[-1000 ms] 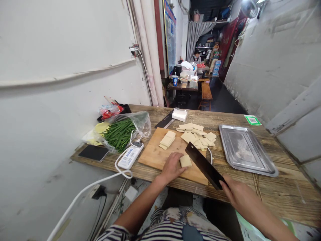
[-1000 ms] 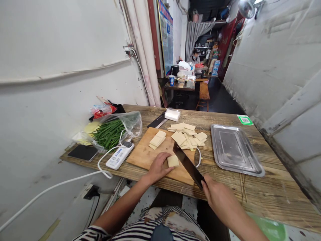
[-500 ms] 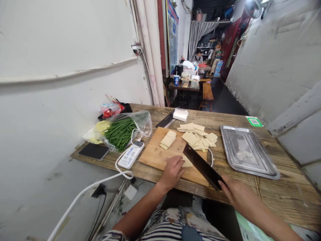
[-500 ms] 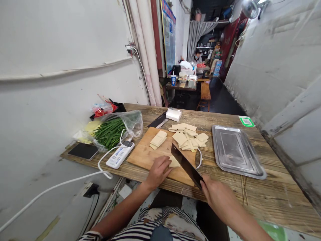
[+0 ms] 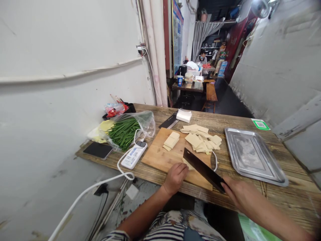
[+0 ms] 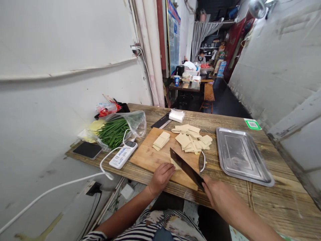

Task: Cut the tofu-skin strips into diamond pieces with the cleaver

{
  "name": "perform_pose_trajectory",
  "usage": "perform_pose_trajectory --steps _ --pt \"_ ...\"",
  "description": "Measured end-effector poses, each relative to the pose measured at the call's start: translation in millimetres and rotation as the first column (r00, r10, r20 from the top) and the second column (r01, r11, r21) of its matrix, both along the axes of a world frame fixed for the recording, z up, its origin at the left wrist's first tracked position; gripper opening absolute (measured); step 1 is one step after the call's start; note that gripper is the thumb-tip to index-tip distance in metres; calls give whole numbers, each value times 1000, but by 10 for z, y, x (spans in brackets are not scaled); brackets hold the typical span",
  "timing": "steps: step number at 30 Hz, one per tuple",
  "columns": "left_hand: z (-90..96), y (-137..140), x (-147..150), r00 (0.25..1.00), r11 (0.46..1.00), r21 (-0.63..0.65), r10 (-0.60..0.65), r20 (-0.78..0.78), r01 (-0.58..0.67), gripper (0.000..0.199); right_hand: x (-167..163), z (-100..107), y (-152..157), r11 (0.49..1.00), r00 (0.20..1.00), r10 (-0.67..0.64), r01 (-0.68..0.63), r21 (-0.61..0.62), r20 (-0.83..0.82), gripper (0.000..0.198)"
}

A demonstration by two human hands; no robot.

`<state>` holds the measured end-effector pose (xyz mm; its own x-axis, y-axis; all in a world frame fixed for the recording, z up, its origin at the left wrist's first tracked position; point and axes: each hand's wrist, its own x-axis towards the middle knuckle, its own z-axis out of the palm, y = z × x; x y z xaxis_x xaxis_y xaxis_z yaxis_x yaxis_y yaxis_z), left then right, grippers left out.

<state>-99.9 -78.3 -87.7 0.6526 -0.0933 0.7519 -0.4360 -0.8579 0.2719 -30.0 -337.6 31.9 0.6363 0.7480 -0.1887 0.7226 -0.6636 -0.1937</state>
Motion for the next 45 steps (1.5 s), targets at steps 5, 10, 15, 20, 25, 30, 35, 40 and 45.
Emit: perform_pose_trajectory --steps 5,10,15,20,25,30,35,40,45 --pt "-71 -2 5 1000 1000 1 -8 28 8 23 60 64 37 999 1000 13 -14 -51 -17 29" --pt "-97 2 6 1000 1000 -10 -5 -1 5 24 114 148 101 990 998 54 -56 -131 -21 24" --pt "-83 11 12 999 999 -21 -27 -33 27 24 144 201 250 973 995 62 -79 -217 -82 22" --pt "-1 3 18 999 998 -55 18 -40 -21 18 119 16 269 985 996 93 -95 -147 -18 20" --pt "20 -18 -1 994 995 -49 88 -66 -91 12 -18 -271 10 985 985 81 -102 140 150 25" --pt "126 39 64 958 983 93 176 -228 -159 28 -140 -259 -149 889 969 -115 2 458 219 29" --pt "426 92 277 830 905 415 158 -535 95 46 -214 -376 -181 776 964 -259 167 608 66 34" --pt "651 12 397 744 822 554 288 -603 132 26 -323 -716 -251 677 915 -318 402 616 -248 42" --pt "740 19 549 705 846 526 322 -632 85 26 -400 -981 -331 610 850 -363 527 592 -382 47"
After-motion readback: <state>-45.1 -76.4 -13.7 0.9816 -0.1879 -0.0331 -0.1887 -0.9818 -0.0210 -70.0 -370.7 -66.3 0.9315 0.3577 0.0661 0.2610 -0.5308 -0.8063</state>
